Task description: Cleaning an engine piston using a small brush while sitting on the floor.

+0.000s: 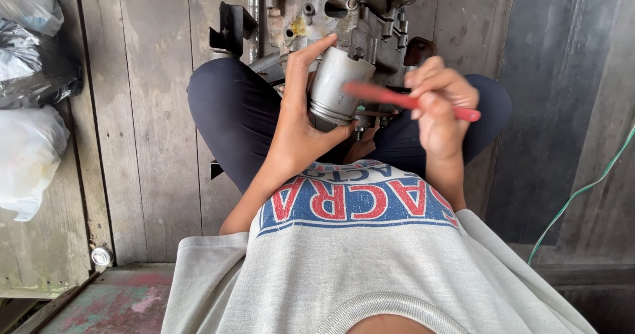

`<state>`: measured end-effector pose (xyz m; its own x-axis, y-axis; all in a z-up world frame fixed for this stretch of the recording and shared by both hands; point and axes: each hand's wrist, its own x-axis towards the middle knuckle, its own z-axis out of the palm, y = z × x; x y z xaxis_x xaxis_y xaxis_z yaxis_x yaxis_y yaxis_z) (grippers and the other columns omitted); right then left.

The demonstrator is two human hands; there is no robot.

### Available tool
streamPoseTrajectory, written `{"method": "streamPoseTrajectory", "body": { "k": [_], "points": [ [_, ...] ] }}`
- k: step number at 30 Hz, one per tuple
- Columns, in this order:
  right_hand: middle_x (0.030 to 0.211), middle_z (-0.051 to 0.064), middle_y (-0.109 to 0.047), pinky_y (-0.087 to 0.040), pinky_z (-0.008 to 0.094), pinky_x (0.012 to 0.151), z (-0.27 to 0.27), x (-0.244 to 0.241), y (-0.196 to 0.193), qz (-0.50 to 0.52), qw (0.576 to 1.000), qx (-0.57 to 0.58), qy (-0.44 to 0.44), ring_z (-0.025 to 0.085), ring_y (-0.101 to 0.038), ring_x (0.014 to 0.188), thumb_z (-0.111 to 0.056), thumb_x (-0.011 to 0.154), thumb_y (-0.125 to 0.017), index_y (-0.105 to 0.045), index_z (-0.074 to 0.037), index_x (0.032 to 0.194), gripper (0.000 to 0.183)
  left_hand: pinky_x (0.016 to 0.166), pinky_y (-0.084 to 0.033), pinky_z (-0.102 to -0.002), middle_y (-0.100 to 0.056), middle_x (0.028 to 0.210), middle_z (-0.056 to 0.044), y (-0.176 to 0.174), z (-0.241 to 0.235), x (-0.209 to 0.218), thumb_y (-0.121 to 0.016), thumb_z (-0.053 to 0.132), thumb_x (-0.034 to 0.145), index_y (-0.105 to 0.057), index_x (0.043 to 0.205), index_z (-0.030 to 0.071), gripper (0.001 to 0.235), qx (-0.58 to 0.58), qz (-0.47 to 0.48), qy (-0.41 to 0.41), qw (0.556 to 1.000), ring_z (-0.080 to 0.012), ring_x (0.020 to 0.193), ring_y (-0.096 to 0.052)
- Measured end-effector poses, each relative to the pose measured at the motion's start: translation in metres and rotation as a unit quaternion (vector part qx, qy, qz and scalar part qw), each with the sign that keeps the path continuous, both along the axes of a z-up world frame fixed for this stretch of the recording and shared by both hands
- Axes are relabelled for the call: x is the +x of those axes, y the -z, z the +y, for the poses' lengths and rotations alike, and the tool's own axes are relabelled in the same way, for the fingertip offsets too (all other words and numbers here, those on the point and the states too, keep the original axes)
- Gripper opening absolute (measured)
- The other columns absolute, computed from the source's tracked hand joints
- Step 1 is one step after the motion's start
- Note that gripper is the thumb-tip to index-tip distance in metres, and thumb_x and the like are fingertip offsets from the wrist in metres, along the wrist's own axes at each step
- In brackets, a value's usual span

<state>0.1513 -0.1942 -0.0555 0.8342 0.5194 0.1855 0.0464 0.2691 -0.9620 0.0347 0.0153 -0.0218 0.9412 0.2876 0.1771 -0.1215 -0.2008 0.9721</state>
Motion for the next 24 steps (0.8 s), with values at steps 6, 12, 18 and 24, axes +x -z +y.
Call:
{"method": "streamPoseTrajectory", "body": {
  "k": [6, 12, 18, 24],
  "points": [
    [0.087, 0.006, -0.054, -0.041, 0.034, 0.097, 0.003, -0.019, -0.015, -0.009, 0.998, 0.0, 0.062, 0.019, -0.048, 0.095, -0.018, 0.084, -0.054, -0.061, -0.008, 0.084, 0.012, 0.121, -0.044, -0.044, -0.048, 0.144, -0.013, -0.006, -0.003, -0.007, -0.085, -0.004, 0.068, -0.035, 0.153, 0.011, 0.1, -0.006, -0.012, 0.002, 1.0, -0.032, 0.134, -0.052],
    [0.066, 0.0, -0.05, -0.035, 0.033, 0.098, 0.01, -0.031, -0.023, -0.035, 0.999, -0.004, 0.01, 0.013, -0.04, 0.086, -0.014, 0.079, -0.053, -0.064, -0.011, 0.082, 0.012, 0.125, -0.042, -0.042, -0.046, 0.149, -0.013, -0.014, -0.008, -0.019, -0.085, -0.004, 0.068, -0.035, 0.153, 0.008, 0.099, -0.005, -0.026, -0.001, 1.0, -0.0321, 0.139, -0.05],
    [0.077, 0.002, -0.052, -0.039, 0.03, 0.102, 0.002, -0.031, -0.027, -0.05, 0.996, 0.017, 0.067, 0.012, -0.04, 0.082, -0.015, 0.085, -0.053, -0.061, -0.01, 0.086, 0.01, 0.128, -0.042, -0.045, -0.046, 0.152, -0.013, -0.014, -0.011, -0.033, -0.088, -0.003, 0.067, -0.035, 0.153, 0.009, 0.102, -0.004, -0.028, 0.003, 1.0, -0.0331, 0.141, -0.051],
    [0.071, -0.002, -0.056, -0.036, 0.033, 0.093, 0.002, -0.062, -0.016, -0.021, 0.999, 0.027, -0.04, 0.011, -0.041, 0.088, -0.013, 0.087, -0.055, -0.066, -0.011, 0.089, 0.011, 0.13, -0.047, -0.045, -0.043, 0.152, -0.011, -0.019, -0.012, -0.045, -0.081, -0.011, 0.069, -0.032, 0.156, 0.011, 0.102, -0.046, -0.045, 0.004, 0.998, -0.0325, 0.142, -0.054]
  ]
}}
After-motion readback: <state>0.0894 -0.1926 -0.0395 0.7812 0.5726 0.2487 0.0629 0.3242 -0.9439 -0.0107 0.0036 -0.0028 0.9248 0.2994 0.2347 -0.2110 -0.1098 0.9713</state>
